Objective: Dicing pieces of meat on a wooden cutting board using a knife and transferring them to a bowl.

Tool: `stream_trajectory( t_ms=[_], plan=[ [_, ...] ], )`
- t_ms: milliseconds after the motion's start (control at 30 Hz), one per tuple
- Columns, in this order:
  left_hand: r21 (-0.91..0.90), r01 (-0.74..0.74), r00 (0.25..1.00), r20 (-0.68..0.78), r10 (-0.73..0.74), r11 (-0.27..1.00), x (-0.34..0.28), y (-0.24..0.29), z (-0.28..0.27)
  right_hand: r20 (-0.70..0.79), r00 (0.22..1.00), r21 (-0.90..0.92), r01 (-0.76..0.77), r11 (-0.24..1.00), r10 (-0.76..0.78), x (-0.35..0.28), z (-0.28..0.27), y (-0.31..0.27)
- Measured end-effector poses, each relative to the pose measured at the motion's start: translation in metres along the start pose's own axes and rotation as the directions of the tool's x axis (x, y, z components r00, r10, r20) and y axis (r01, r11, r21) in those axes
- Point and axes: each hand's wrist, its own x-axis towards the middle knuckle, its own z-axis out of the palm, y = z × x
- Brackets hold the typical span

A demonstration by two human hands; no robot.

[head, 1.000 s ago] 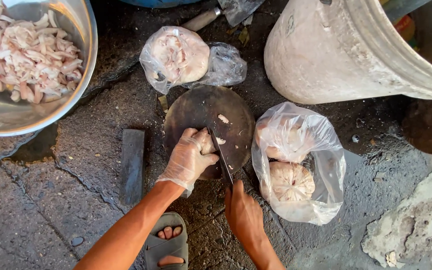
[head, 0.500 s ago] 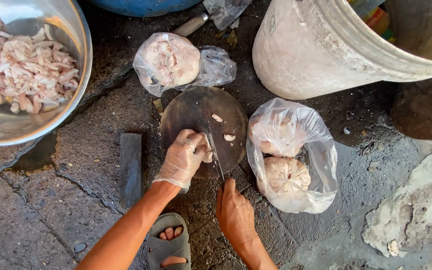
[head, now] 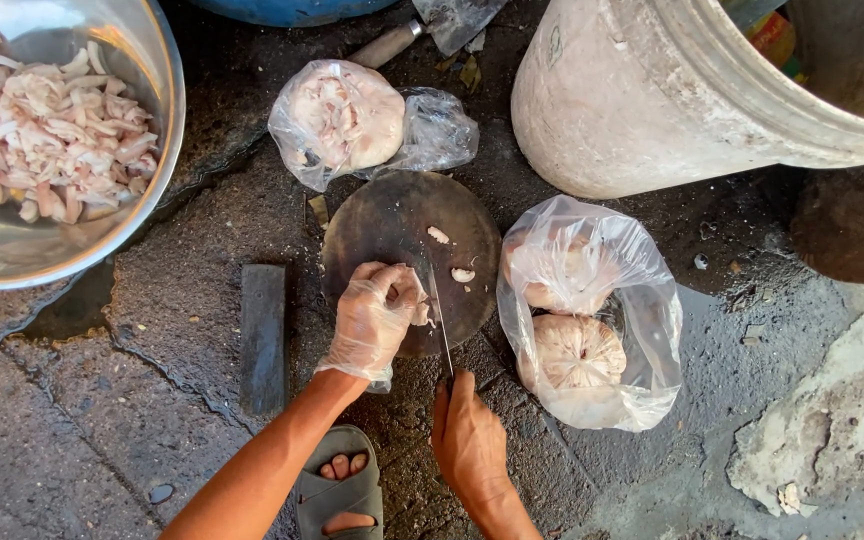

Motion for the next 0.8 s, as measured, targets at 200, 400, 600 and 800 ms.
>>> stream_trajectory(
  t_ms=[200, 400, 600, 800],
  plan=[
    [0.565, -0.081, 0.996, 0.01, 0.091, 0.821, -0.001, -0.023, -0.008, 0.086, 0.994, -0.126, 0.073, 0.989, -0.063, 0.014, -0.022, -0.006],
    [-0.046, 0.307, 0.949, -0.058, -0.31, 0.951, 0.004, 0.011, 0.006, 0.103, 0.994, -0.205, 0.064, 0.977, -0.044, 0.009, -0.024, -0.013],
    [0.579, -0.019, 1.0, 0.018, 0.011, 0.815, 0.007, 0.008, 0.002, 0.15, 0.988, -0.33, 0.094, 0.939, -0.046, 0.009, -0.022, -0.005],
    [0.676, -0.1, 0.993, 0.016, 0.12, 0.73, 0.009, 0.022, 0.004, 0.239, 0.968, -0.306, 0.002, 0.952, 0.074, 0.011, -0.03, -0.011]
  ],
)
